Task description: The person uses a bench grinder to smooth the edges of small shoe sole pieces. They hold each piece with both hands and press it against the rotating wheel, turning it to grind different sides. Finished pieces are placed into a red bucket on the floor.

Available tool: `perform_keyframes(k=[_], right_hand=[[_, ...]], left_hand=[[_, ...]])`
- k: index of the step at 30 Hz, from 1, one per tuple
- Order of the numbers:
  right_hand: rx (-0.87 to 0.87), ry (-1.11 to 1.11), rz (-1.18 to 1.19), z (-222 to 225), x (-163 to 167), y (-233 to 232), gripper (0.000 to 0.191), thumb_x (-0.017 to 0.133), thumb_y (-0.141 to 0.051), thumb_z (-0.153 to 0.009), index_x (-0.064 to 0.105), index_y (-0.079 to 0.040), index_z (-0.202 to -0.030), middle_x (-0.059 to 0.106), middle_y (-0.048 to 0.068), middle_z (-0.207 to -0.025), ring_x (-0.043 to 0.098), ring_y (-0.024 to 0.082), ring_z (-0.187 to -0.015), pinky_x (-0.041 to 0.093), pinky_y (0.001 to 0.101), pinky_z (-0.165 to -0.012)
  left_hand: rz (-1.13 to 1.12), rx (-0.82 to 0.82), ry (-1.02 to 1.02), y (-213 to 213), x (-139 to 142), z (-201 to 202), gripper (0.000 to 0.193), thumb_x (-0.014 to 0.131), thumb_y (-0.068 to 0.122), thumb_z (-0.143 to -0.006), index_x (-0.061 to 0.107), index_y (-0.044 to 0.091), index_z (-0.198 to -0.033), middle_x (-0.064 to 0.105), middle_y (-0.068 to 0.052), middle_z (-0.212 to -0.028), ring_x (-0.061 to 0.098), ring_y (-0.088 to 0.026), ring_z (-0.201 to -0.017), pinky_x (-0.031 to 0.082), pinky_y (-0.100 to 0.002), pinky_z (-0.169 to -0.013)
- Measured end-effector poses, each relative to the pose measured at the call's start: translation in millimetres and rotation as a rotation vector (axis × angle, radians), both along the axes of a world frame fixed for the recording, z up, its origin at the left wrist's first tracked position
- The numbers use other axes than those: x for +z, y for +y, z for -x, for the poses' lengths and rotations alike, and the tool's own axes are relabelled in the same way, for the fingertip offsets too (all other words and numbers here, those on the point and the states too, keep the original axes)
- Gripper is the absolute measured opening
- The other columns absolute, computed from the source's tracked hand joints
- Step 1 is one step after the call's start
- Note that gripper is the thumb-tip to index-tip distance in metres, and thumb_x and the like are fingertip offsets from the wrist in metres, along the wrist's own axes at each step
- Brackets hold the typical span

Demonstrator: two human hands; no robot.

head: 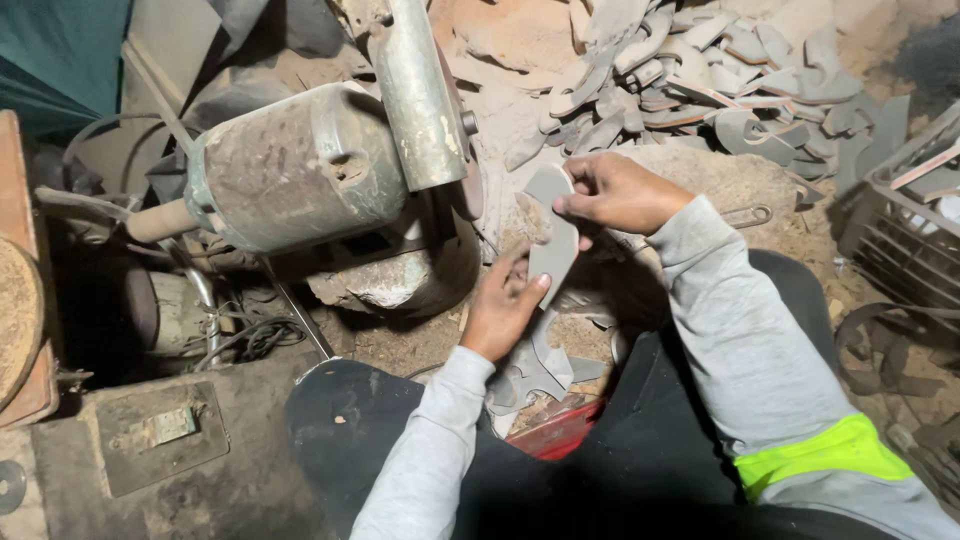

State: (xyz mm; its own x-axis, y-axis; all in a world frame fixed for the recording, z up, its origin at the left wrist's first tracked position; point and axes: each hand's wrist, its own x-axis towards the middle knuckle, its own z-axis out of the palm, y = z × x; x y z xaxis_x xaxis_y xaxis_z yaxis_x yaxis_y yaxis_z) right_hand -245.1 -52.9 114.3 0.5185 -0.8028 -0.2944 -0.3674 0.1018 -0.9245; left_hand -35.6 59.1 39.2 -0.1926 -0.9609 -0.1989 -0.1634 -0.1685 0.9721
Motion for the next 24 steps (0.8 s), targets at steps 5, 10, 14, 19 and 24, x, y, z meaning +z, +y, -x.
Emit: perform_keyframes(k=[5,10,14,19,24], right_hand=[[-0.129,0.007,0.008,-26,-20,-2,0.023,0.068,-0.014,-0.097,0.062,0.004,-0.109,0.068,0.01,-0.081,0.063,0.014,-0.065,0.052,0.0314,-0.06],[0.003,-0.432,0.031,-38,-35,-9,0.023,0.067,-0.001,-0.095,0.055,0.001,-0.115,0.07,0.005,-0.099,0.067,0.009,-0.093,0.057,0.0257,-0.085],[-0.054,-0.422,0.109,-51,-42,-6,0.027,0.068,0.002,-0.093,0.057,0.0,-0.118,0.068,0.004,-0.102,0.066,0.009,-0.095,0.056,0.0258,-0.088],[-0.115,-0.432,0.206,-62,-43,-6,0.028,0.071,0.001,-0.093,0.057,0.001,-0.118,0.067,0.004,-0.104,0.065,0.009,-0.097,0.057,0.0262,-0.089],[-0.155,-0.402,0.225,-68,-40,-5,0.03,0.072,0.0,-0.091,0.058,0.0,-0.118,0.067,0.004,-0.104,0.065,0.009,-0.096,0.058,0.0252,-0.085]], left_hand=[[0.328,0.176,-0.264,-12,-8,1,0.061,0.085,0.019,-0.087,0.059,-0.006,-0.137,0.072,-0.016,-0.12,0.07,-0.021,-0.107,0.055,-0.033,-0.093],[0.055,0.141,0.155,-36,-20,-17,0.063,0.077,0.018,-0.091,0.055,-0.006,-0.145,0.073,-0.01,-0.11,0.068,-0.014,-0.098,0.057,-0.026,-0.085],[0.02,0.197,0.285,-47,-28,-24,0.058,0.077,0.018,-0.092,0.055,-0.005,-0.14,0.071,-0.007,-0.114,0.066,-0.012,-0.099,0.058,-0.026,-0.082],[-0.049,0.231,0.395,-50,-28,-28,0.044,0.075,0.018,-0.092,0.06,-0.001,-0.129,0.07,-0.005,-0.114,0.068,-0.012,-0.099,0.061,-0.028,-0.078],[0.017,0.222,0.426,-52,-25,-31,0.038,0.074,0.016,-0.096,0.064,-0.003,-0.128,0.07,-0.007,-0.114,0.067,-0.013,-0.1,0.06,-0.028,-0.079]])
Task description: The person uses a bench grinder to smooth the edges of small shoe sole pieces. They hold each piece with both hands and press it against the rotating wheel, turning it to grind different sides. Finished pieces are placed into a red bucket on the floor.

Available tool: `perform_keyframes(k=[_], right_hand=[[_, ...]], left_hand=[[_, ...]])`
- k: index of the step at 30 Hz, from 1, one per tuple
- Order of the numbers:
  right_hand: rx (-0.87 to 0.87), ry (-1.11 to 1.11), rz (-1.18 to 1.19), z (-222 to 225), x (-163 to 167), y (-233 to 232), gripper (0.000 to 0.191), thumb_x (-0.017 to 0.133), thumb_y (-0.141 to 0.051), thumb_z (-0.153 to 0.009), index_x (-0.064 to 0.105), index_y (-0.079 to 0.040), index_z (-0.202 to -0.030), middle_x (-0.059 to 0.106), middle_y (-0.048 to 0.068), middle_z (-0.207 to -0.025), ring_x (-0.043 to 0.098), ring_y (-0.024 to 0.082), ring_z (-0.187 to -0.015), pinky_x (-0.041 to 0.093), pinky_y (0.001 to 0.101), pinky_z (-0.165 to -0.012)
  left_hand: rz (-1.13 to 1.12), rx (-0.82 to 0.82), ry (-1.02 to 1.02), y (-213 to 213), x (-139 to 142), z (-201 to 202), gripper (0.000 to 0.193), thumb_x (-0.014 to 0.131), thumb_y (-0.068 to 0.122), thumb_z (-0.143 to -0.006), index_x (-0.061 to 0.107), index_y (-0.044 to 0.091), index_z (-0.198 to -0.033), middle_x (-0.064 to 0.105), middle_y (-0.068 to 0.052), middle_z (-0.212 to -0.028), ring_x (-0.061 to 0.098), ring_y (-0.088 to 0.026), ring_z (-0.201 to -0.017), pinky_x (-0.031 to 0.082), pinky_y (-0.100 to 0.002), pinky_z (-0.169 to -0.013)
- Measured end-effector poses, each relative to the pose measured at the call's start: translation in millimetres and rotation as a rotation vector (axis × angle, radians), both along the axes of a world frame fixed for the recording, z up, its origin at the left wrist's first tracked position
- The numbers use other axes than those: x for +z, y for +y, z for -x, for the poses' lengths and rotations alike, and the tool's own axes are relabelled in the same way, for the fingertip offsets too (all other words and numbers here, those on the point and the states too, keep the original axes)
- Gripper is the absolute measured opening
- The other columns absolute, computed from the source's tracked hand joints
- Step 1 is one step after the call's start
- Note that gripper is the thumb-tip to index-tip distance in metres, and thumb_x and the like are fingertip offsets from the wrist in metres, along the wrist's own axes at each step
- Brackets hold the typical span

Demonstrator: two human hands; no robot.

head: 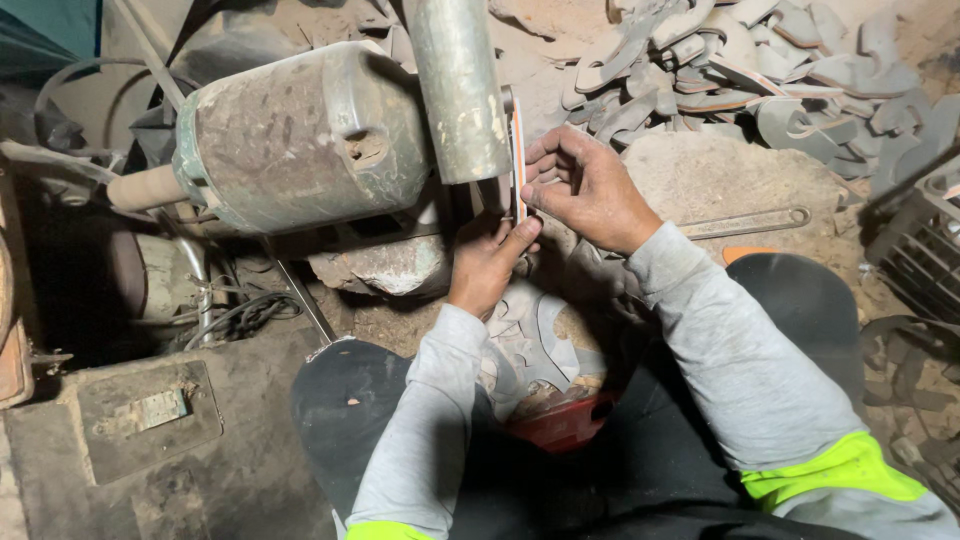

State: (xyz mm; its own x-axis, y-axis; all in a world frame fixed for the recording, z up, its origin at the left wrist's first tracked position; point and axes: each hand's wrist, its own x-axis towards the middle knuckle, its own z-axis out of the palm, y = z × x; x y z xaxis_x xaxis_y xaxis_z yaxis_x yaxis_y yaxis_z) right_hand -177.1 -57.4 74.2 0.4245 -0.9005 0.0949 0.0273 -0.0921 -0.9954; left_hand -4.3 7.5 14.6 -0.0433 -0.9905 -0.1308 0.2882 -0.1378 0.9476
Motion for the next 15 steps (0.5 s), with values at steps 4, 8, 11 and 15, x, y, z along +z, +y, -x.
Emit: perform_keyframes(k=[4,8,11,15], right_hand=[[-0.024,0.022,0.027,-2.3,1.2,0.9,0.031,0.072,0.0,-0.091,0.058,0.0,-0.118,0.068,0.004,-0.103,0.065,0.008,-0.094,0.058,0.0248,-0.084],[-0.025,0.013,0.041,-3.6,1.2,0.3,0.031,0.073,-0.001,-0.091,0.059,0.0,-0.119,0.068,0.004,-0.104,0.065,0.008,-0.095,0.058,0.025,-0.084],[-0.029,0.02,0.057,-4.5,0.6,0.5,0.031,0.074,-0.001,-0.091,0.059,0.0,-0.118,0.067,0.004,-0.104,0.065,0.009,-0.096,0.058,0.0251,-0.085],[-0.037,0.062,0.102,-4.6,-0.3,-0.2,0.03,0.074,-0.002,-0.092,0.06,0.0,-0.117,0.067,0.005,-0.104,0.066,0.009,-0.096,0.058,0.0253,-0.086]], left_hand=[[0.037,0.005,0.056,-0.5,0.8,-1.8,0.038,0.074,0.014,-0.094,0.062,0.0,-0.127,0.068,-0.004,-0.118,0.067,-0.012,-0.103,0.06,-0.028,-0.078],[0.039,-0.007,0.027,-1.3,0.2,-3.1,0.036,0.075,0.014,-0.097,0.065,-0.003,-0.127,0.069,-0.008,-0.117,0.067,-0.015,-0.101,0.06,-0.029,-0.079],[0.032,-0.002,0.044,-1.4,0.8,-3.4,0.038,0.075,0.016,-0.096,0.064,-0.001,-0.128,0.068,-0.008,-0.119,0.067,-0.014,-0.103,0.06,-0.029,-0.079],[0.028,-0.006,0.023,-1.1,3.6,-4.2,0.039,0.074,0.018,-0.095,0.064,0.0,-0.129,0.068,-0.007,-0.121,0.066,-0.014,-0.103,0.06,-0.03,-0.078]])
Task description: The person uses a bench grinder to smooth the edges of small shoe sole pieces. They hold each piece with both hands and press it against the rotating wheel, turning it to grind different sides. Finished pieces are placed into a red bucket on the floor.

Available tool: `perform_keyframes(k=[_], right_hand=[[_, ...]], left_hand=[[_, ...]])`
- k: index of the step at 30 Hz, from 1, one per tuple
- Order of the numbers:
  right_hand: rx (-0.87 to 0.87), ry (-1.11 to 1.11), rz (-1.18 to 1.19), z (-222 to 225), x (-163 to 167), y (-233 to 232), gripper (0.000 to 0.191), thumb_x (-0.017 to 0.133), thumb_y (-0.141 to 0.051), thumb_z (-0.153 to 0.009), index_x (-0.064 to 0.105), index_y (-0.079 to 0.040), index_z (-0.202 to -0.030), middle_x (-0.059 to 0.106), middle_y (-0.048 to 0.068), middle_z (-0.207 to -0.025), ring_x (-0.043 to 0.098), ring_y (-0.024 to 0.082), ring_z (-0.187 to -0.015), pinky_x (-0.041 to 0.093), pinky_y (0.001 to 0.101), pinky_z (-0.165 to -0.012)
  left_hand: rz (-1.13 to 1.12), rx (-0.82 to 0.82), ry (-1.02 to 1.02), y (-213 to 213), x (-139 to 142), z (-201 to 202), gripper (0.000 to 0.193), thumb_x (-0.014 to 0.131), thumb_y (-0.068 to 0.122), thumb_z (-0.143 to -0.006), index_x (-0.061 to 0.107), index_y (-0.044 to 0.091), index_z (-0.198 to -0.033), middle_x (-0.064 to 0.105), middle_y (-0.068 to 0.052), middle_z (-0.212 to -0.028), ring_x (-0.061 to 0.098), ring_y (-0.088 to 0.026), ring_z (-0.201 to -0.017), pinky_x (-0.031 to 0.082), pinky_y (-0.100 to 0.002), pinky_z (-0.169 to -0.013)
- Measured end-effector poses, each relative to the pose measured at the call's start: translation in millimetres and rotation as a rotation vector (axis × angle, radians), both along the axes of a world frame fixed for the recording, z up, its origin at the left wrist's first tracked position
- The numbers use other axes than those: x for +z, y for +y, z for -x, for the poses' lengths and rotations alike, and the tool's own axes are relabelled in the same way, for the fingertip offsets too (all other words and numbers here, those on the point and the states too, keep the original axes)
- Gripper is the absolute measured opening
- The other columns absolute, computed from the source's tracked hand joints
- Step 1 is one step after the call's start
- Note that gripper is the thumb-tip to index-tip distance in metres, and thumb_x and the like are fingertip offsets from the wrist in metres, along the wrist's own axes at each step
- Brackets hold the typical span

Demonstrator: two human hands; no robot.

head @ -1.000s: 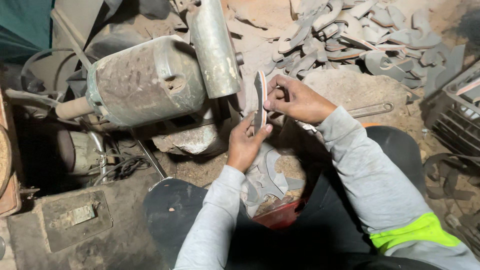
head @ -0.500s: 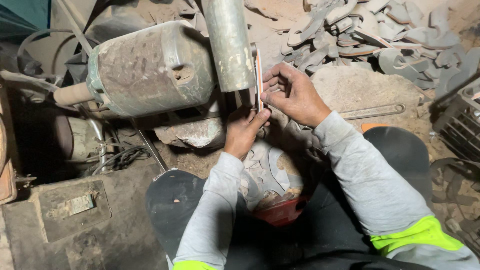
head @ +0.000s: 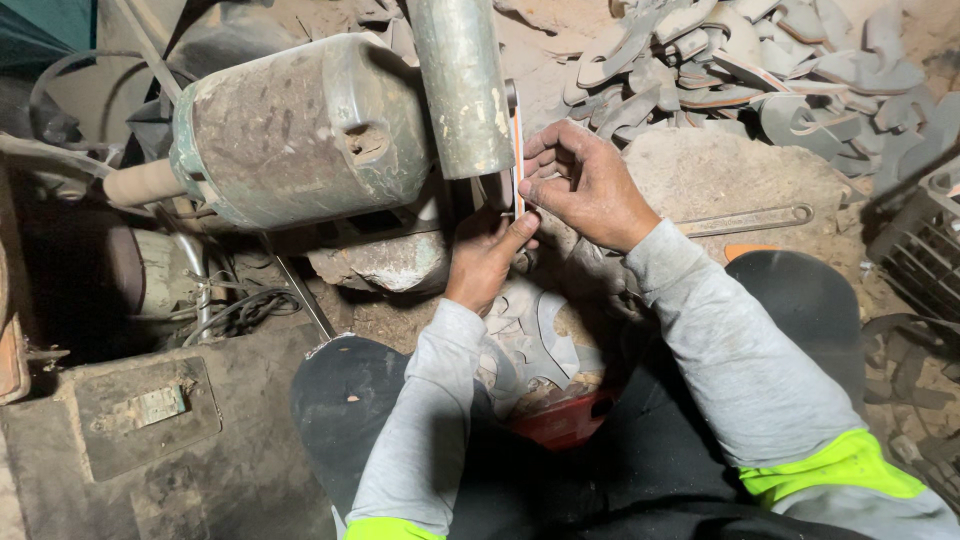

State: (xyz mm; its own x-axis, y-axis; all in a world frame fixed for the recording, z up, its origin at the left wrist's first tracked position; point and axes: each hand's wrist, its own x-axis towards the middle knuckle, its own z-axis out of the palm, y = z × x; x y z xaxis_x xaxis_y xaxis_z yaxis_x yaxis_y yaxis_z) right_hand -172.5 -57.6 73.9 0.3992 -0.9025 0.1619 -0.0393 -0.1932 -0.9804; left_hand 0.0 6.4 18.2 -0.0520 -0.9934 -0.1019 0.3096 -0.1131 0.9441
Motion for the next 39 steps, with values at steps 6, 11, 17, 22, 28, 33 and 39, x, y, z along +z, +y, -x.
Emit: perform_keyframes(k=[6,11,17,22,28,33,39], right_hand=[[-0.006,-0.018,-0.063,-2,-3,0,0.031,0.074,-0.002,-0.09,0.059,0.0,-0.117,0.067,0.004,-0.104,0.065,0.008,-0.096,0.057,0.0239,-0.084],[-0.016,-0.013,-0.089,-3,-6,5,0.032,0.075,-0.002,-0.088,0.059,0.0,-0.116,0.066,0.004,-0.103,0.065,0.008,-0.094,0.058,0.0233,-0.082],[0.03,0.003,-0.085,0,-10,18,0.03,0.074,-0.001,-0.089,0.06,0.0,-0.115,0.066,0.003,-0.101,0.064,0.008,-0.092,0.058,0.0233,-0.081],[0.099,0.079,-0.071,5,-10,32,0.029,0.074,-0.003,-0.086,0.06,-0.001,-0.111,0.066,0.003,-0.096,0.063,0.008,-0.089,0.057,0.0259,-0.082],[0.391,0.39,0.031,30,-1,24,0.044,0.073,-0.007,-0.078,0.061,-0.001,-0.12,0.069,0.003,-0.095,0.062,0.014,-0.087,0.054,0.0311,-0.082],[0.364,0.326,-0.046,41,7,15,0.053,0.073,-0.008,-0.077,0.059,-0.005,-0.127,0.072,0.0,-0.099,0.061,0.01,-0.088,0.052,0.0278,-0.083],[0.093,0.094,-0.044,10,0,14,0.032,0.075,-0.006,-0.085,0.056,-0.003,-0.111,0.065,0.001,-0.094,0.061,0.007,-0.089,0.055,0.0245,-0.084]], left_hand=[[0.006,-0.04,0.004,-1,1,-2,0.04,0.074,0.019,-0.097,0.064,-0.001,-0.131,0.068,-0.008,-0.121,0.066,-0.015,-0.103,0.06,-0.03,-0.079],[-0.071,-0.018,0.018,3,-6,-1,0.045,0.075,0.018,-0.093,0.062,-0.002,-0.131,0.069,-0.009,-0.121,0.067,-0.016,-0.104,0.06,-0.031,-0.078],[-0.044,-0.065,0.035,21,-18,0,0.055,0.074,0.018,-0.096,0.057,-0.005,-0.143,0.067,-0.012,-0.126,0.065,-0.016,-0.108,0.057,-0.029,-0.084],[0.013,-0.064,0.096,46,-27,7,0.059,0.074,0.012,-0.097,0.052,-0.005,-0.149,0.062,-0.012,-0.14,0.062,-0.016,-0.122,0.053,-0.026,-0.1],[0.152,0.188,-0.671,69,-19,27,0.068,0.078,0.001,-0.078,0.052,-0.008,-0.14,0.058,-0.018,-0.139,0.065,-0.024,-0.12,0.055,-0.031,-0.1],[0.162,0.121,-0.797,48,-7,15,0.062,0.083,0.0,-0.079,0.06,-0.007,-0.136,0.068,-0.018,-0.123,0.068,-0.023,-0.109,0.055,-0.033,-0.095],[-0.052,-0.075,-0.022,19,-25,1,0.064,0.075,-0.002,-0.087,0.051,-0.005,-0.146,0.067,-0.01,-0.127,0.064,-0.015,-0.112,0.057,-0.03,-0.097]])
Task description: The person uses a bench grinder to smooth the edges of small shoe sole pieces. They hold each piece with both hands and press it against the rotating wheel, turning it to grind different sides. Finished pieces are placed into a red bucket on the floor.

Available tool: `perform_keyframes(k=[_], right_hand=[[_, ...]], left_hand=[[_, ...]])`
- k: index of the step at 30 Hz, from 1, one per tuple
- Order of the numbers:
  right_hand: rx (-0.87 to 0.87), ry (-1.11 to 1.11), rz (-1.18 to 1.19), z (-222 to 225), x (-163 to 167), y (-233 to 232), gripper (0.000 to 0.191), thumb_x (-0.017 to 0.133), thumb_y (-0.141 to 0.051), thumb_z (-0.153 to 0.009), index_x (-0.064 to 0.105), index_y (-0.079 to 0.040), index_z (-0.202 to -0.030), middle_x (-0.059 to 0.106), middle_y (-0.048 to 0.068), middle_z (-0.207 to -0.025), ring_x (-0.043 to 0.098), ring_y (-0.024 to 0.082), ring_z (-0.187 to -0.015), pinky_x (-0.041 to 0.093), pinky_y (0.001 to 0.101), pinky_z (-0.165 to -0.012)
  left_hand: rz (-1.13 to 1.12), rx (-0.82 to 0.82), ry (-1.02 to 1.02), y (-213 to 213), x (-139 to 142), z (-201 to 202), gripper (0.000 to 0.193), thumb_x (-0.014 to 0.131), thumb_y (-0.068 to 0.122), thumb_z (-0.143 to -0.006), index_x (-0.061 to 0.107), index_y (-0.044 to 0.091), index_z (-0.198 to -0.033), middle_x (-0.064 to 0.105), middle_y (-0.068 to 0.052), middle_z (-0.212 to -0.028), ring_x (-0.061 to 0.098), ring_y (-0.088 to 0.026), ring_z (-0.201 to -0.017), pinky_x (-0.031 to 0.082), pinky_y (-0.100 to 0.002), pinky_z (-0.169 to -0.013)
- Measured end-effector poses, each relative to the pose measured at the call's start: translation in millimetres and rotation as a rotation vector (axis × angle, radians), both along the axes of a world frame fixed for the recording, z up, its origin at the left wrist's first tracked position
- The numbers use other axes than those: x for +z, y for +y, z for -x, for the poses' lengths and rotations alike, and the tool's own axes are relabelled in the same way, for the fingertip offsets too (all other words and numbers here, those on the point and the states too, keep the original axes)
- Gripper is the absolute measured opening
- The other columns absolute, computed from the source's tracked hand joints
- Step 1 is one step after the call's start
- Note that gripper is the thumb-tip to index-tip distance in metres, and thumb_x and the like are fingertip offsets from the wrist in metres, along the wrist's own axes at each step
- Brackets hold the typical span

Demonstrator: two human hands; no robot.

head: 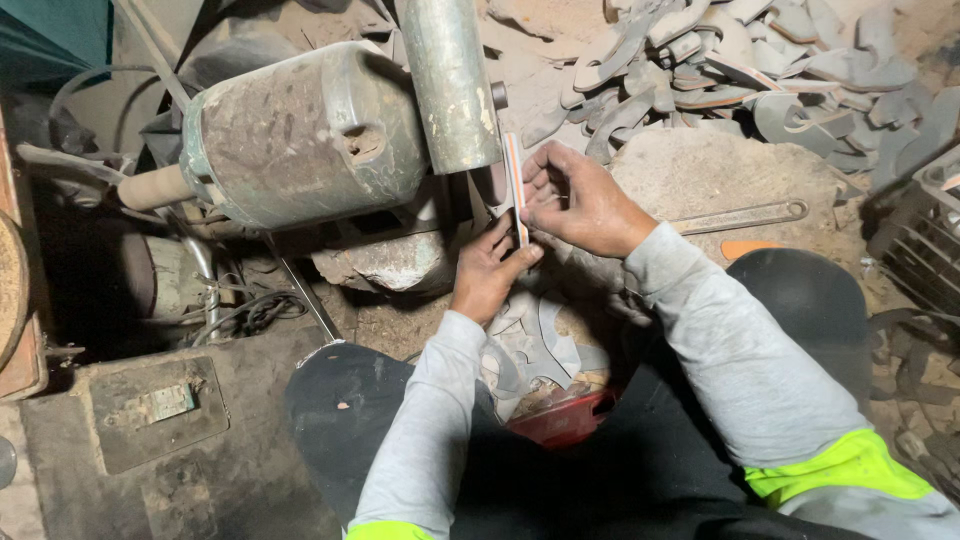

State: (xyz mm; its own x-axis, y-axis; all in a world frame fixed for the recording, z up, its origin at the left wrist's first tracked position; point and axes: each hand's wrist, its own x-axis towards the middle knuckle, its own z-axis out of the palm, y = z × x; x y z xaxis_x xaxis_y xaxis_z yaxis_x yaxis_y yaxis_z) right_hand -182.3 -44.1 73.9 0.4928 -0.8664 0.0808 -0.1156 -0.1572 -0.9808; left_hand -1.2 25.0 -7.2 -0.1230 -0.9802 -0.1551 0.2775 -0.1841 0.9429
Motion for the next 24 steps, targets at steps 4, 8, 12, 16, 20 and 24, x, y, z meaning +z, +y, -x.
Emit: perform_keyframes(k=[4,8,12,16,20,24], right_hand=[[-0.014,0.006,0.045,-7,-2,4,0.032,0.075,-0.005,-0.085,0.058,-0.002,-0.112,0.065,0.002,-0.097,0.061,0.008,-0.09,0.056,0.0263,-0.084],[0.13,0.172,0.155,4,4,7,0.041,0.078,-0.004,-0.08,0.056,0.001,-0.115,0.063,0.004,-0.095,0.058,0.009,-0.087,0.053,0.0262,-0.08],[0.21,0.173,-0.112,15,12,3,0.048,0.073,-0.003,-0.077,0.057,-0.004,-0.122,0.068,0.001,-0.095,0.06,0.005,-0.083,0.054,0.0229,-0.076],[0.092,0.043,-0.115,6,10,4,0.037,0.074,-0.004,-0.083,0.057,-0.004,-0.116,0.059,-0.001,-0.091,0.052,0.004,-0.081,0.05,0.023,-0.073],[0.03,-0.032,-0.189,-8,0,6,0.027,0.072,-0.005,-0.084,0.053,-0.004,-0.103,0.058,-0.001,-0.084,0.058,0.006,-0.073,0.053,0.0246,-0.066],[0.059,0.076,0.031,-5,-12,9,0.026,0.073,-0.004,-0.083,0.055,-0.003,-0.102,0.058,0.001,-0.088,0.057,0.007,-0.08,0.053,0.0253,-0.07]], left_hand=[[0.024,-0.029,0.069,4,-15,-5,0.059,0.072,-0.005,-0.091,0.054,-0.008,-0.147,0.066,-0.01,-0.129,0.063,-0.018,-0.116,0.054,-0.029,-0.102],[0.176,0.077,-0.175,17,-17,4,0.063,0.071,-0.011,-0.083,0.053,-0.006,-0.143,0.061,-0.008,-0.138,0.063,-0.018,-0.121,0.055,-0.03,-0.103],[0.201,0.137,-0.527,19,-13,3,0.069,0.078,-0.008,-0.078,0.056,-0.005,-0.143,0.065,-0.012,-0.128,0.07,-0.021,-0.111,0.06,-0.031,-0.094],[-0.085,0.025,-0.169,3,-17,-8,0.075,0.077,-0.004,-0.083,0.046,-0.001,-0.152,0.069,-0.018,-0.126,0.069,-0.024,-0.109,0.061,-0.033,-0.092],[0.036,-0.038,-0.001,-1,-27,-13,0.069,0.076,-0.008,-0.086,0.048,-0.006,-0.148,0.063,-0.014,-0.139,0.061,-0.021,-0.126,0.054,-0.034,-0.106],[0.178,-0.07,0.034,12,-30,-5,0.068,0.072,-0.012,-0.083,0.05,-0.006,-0.148,0.058,-0.01,-0.149,0.055,-0.019,-0.137,0.045,-0.032,-0.117]])
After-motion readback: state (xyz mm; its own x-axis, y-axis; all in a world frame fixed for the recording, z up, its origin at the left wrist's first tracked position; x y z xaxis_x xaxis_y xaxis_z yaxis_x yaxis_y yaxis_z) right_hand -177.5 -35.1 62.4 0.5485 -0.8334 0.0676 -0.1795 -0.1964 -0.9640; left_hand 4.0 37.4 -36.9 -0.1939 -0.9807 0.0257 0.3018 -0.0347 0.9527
